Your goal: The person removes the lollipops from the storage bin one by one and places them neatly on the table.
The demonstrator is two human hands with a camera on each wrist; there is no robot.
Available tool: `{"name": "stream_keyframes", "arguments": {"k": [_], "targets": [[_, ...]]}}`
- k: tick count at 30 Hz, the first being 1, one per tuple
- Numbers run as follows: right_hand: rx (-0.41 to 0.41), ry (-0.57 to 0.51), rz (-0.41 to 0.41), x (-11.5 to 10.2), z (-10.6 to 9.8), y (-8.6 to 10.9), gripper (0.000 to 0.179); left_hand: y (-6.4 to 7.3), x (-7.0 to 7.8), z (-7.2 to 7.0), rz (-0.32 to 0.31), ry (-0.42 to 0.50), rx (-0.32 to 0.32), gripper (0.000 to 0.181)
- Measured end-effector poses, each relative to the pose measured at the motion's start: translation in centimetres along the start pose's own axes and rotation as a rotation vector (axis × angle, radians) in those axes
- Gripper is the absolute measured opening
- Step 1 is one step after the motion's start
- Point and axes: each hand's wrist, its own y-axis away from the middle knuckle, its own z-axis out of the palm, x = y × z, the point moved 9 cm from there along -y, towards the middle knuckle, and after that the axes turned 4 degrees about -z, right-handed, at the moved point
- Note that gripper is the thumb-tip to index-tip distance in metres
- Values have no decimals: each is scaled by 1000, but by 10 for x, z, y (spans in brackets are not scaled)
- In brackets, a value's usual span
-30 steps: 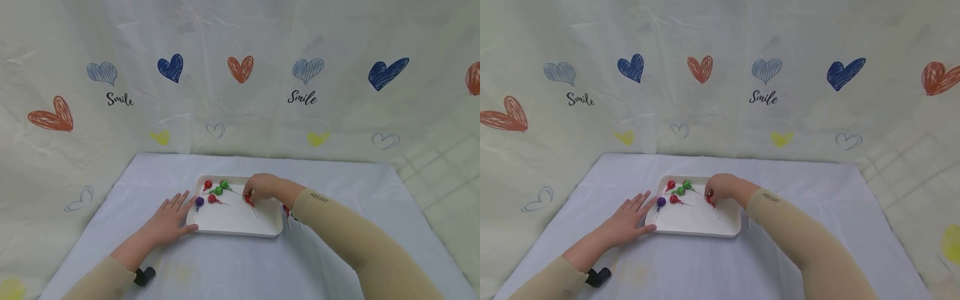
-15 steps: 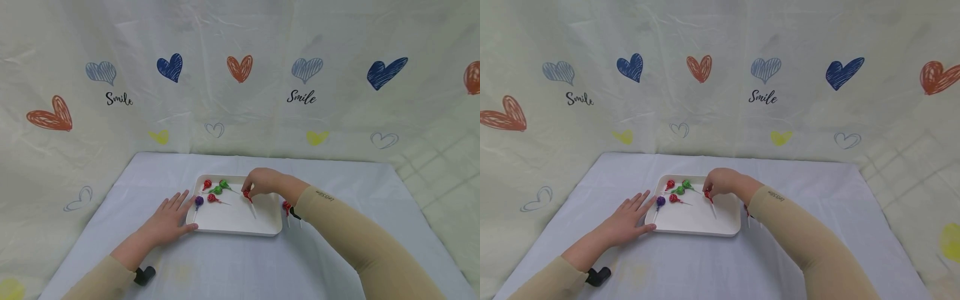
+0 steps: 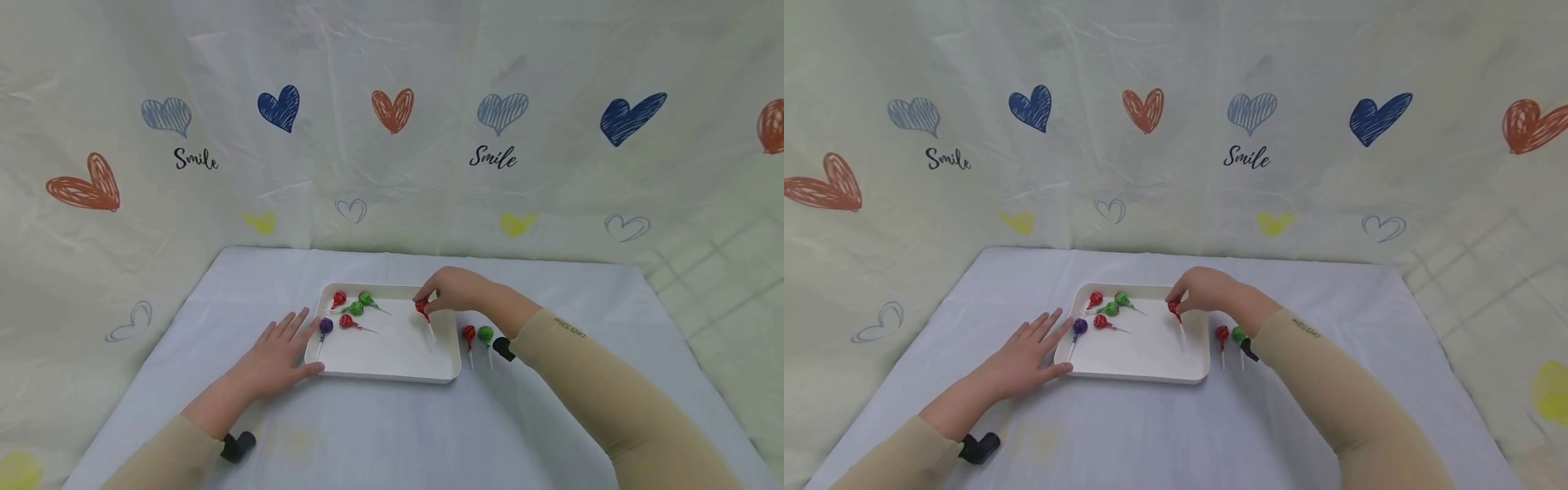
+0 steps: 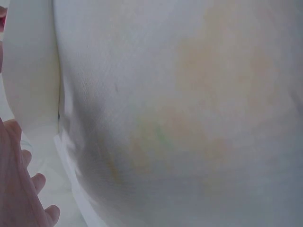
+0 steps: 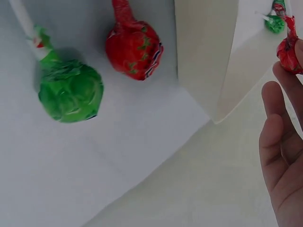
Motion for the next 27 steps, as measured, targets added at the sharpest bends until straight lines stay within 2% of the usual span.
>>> {"name": "stream_keyframes", "arguments": {"k": [5,17,22,27], "targets": [[38,-52,45,22,-7,27,29,0,1,-1,1,4,-3,96],[91,-103,144,72,-12,100,32,-1,2,-3,0,-2,0,96],[104,-108,179,84,-14,116,33,0,2,-3,-3,2,-8,96],[83,-140,214,94,-2,120,32,1,2,-3,-4,5,-13,96]]}}
